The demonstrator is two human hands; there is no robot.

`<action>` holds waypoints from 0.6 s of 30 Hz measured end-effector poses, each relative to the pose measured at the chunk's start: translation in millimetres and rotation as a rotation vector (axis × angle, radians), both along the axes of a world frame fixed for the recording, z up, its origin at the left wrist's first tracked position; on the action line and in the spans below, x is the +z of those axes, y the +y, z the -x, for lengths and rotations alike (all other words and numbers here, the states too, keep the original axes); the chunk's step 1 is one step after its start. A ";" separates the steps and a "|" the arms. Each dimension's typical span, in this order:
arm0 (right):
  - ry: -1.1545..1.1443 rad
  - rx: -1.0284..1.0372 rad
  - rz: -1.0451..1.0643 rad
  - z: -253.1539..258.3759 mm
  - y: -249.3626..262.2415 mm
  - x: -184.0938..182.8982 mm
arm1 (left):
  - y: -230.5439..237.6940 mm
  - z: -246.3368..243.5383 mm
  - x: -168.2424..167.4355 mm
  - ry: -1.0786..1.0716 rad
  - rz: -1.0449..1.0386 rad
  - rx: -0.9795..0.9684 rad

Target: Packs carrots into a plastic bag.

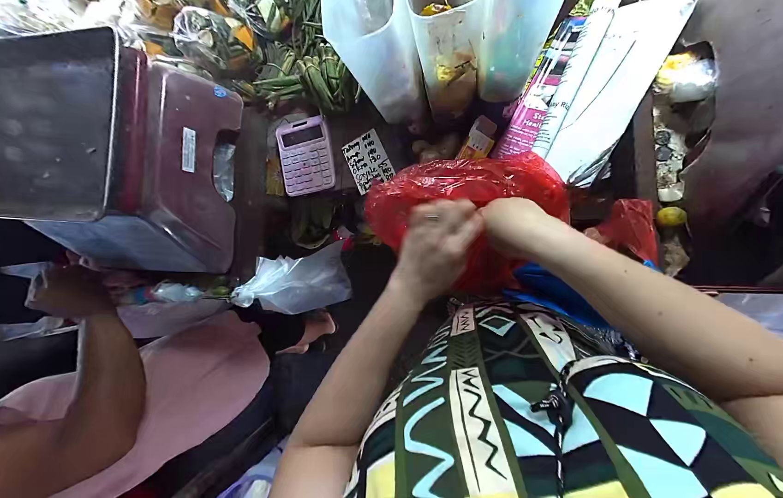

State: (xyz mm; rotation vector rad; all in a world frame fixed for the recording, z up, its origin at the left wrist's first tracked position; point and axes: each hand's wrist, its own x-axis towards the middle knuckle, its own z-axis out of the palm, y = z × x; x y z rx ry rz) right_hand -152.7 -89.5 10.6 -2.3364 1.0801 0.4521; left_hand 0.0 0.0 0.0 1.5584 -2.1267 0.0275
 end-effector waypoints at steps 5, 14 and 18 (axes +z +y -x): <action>0.088 -0.172 0.077 42.8 32.6 -31.7 | 4.4 5.9 -53.2 -0.127 -0.574 0.121; -0.089 -0.200 0.063 52.2 27.7 -29.4 | 5.6 -10.2 -5.3 -0.314 -1.031 0.307; -0.293 -0.086 0.029 9.4 28.8 -33.5 | -5.9 -15.6 -9.1 -0.235 -0.915 0.339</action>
